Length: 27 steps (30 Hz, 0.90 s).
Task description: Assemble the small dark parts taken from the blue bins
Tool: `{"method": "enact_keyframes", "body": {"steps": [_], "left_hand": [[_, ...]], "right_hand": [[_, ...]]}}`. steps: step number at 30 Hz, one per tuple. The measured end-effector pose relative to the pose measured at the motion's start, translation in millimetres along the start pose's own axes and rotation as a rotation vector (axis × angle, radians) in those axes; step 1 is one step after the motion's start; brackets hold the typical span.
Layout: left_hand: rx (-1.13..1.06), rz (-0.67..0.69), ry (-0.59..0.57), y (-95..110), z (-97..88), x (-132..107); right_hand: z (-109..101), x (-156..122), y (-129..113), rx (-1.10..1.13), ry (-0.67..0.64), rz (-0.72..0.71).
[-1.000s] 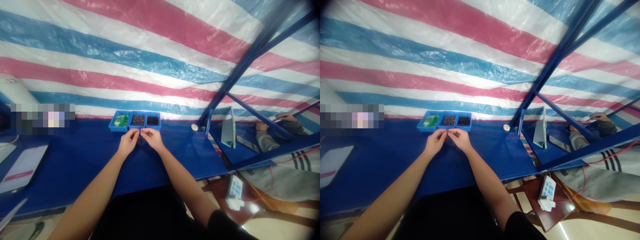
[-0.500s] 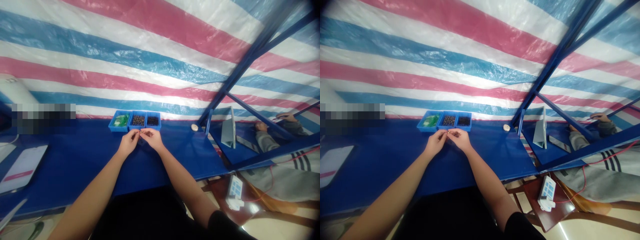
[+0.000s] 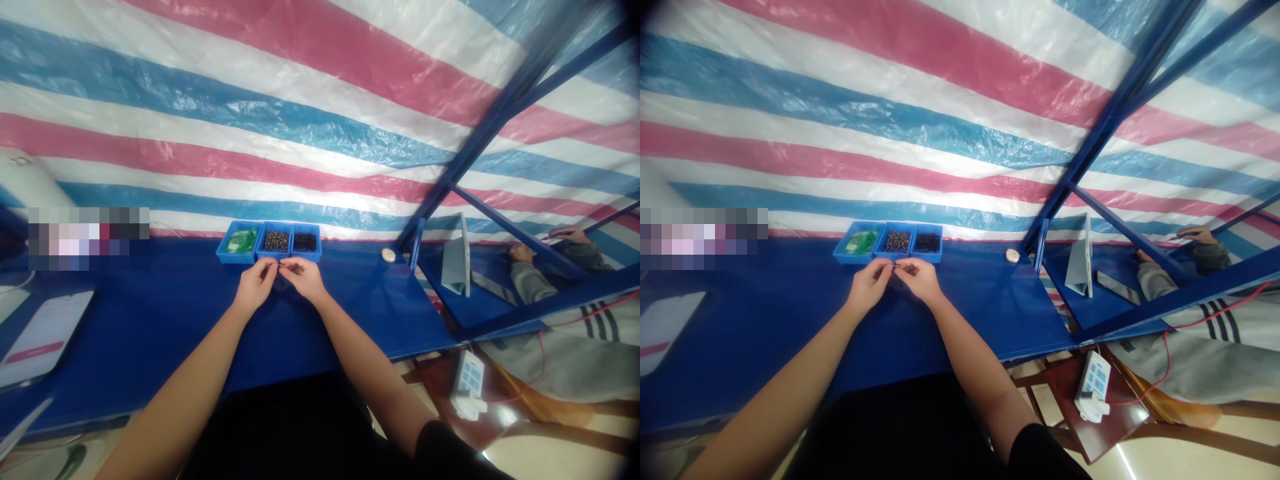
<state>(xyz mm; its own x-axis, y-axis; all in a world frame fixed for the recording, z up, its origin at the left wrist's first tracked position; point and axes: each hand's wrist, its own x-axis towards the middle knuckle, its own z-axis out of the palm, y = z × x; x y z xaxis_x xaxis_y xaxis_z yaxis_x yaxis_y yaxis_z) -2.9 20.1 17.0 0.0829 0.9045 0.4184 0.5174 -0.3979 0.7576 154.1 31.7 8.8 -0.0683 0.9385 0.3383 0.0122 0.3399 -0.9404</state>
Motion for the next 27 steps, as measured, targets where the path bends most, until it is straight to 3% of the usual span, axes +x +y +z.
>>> {"method": "enact_keyframes", "body": {"steps": [5, 9, 12, 16, 19, 22, 27], "left_hand": [[0.022, -0.011, -0.039, 1, -0.8, 1], [0.147, -0.041, -0.078, -4, 0.2, 3], [0.249, -0.069, -0.116, -10, 1.7, 4], [0.312, -0.068, -0.191, -12, 2.2, 4], [0.342, -0.034, -0.245, -9, 2.9, 3], [0.436, 0.039, -0.272, -6, 6.6, 1], [0.530, 0.150, -0.236, -10, 12.2, 1]], "right_hand": [[-2, 0, -2, 0.014, -0.011, 0.046], [-3, 5, 2, 0.075, 0.005, 0.211], [2, 9, 4, 0.251, 0.050, 0.316], [6, 13, 3, 0.412, -0.019, 0.255], [1, 12, 3, 0.261, -0.052, 0.235], [-7, 10, 5, 0.033, 0.039, 0.183], [-13, 6, 10, -0.300, 0.052, 0.062]]}}
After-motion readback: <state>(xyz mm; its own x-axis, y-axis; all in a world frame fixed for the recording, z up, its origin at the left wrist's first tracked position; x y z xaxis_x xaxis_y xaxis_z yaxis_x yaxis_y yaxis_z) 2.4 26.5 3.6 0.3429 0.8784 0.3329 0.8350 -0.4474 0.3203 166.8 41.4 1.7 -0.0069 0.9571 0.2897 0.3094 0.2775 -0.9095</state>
